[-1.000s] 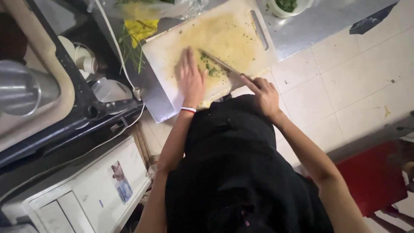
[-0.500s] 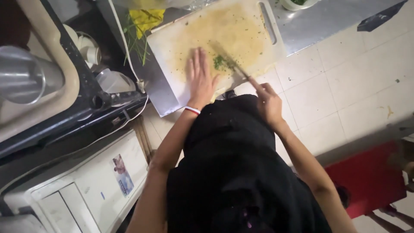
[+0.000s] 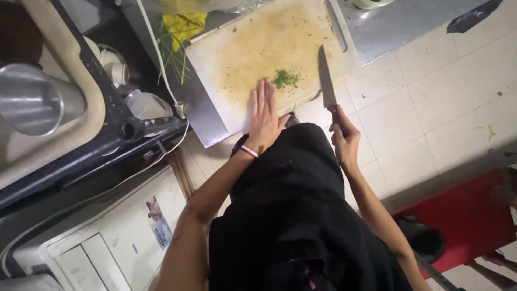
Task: The person chops green herbs on a white cutting board using a knife. They gather the chopped herbs and transfer them into a small plastic bowl. The person then retrieves more herbs from a plastic bag and continues chopping.
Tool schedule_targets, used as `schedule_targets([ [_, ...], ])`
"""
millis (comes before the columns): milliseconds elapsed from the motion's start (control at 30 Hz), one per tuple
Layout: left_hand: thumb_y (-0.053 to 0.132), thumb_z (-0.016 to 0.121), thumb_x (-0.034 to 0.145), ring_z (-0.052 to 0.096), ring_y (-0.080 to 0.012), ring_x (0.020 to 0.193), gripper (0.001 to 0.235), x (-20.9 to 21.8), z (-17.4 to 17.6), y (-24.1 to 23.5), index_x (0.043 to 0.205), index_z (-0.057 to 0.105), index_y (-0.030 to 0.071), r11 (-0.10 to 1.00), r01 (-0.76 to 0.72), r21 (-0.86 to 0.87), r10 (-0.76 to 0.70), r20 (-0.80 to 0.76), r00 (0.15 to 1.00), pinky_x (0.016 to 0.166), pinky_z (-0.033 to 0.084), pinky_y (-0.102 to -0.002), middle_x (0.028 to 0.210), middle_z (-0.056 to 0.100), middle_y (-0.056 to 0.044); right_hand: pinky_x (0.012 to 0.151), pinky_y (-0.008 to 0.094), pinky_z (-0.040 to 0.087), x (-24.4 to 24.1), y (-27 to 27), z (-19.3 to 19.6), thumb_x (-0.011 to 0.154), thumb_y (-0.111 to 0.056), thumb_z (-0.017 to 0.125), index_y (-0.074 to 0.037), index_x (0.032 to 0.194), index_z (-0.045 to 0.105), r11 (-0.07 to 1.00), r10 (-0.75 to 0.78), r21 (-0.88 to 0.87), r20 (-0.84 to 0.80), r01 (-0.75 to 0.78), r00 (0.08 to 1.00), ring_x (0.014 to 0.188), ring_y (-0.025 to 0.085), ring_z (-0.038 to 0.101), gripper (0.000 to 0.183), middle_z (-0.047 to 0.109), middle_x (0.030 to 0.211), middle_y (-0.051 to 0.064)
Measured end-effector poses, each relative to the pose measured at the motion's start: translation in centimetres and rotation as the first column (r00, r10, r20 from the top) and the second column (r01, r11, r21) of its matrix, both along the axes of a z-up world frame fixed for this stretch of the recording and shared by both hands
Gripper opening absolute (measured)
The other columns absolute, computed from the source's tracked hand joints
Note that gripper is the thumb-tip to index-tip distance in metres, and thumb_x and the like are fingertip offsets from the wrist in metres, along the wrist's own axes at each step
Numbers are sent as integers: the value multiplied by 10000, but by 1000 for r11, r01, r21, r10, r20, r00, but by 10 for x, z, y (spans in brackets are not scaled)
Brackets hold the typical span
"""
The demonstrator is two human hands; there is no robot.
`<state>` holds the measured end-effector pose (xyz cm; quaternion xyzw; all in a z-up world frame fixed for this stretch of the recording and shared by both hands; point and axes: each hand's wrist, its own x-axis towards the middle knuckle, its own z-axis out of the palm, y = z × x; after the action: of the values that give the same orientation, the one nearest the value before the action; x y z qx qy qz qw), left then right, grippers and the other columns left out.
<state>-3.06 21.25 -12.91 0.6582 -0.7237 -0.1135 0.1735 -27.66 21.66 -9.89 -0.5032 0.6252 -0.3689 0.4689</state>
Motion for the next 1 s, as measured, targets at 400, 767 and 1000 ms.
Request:
schedule_targets([
  [400,638,518,987,137,-436,1555,976,-6,13,2,1567,216,-87,1000,5,9,-7,238,971,1287,72,-575,1639,206,-315,741,307,550,29,17,7,944,47,540,-83,1482,556,965,262,9,97,-264,960,864,163,651,553,707,1150,155],
  [767,286,631,1006,127,-415,1581,859,-8,-11,1,1607,130,-69,997,-76,-29,66,-262,963,1306,53,-517,1679,146,-285,504,269,453,26,7,-19,955,35,534,-112,1459,577,921,309,149,286,-361,907,463,151,555,527,660,774,135],
  [1000,152,447,1084,324,-359,1522,558,13,24,-18,1606,282,47,929,-321,-186,91,-725,683,1278,219,-497,1618,357,-187,461,265,400,24,-11,2,963,-9,531,-74,1447,568,941,169,183,478,-285,862,419,172,520,489,629,751,181],
])
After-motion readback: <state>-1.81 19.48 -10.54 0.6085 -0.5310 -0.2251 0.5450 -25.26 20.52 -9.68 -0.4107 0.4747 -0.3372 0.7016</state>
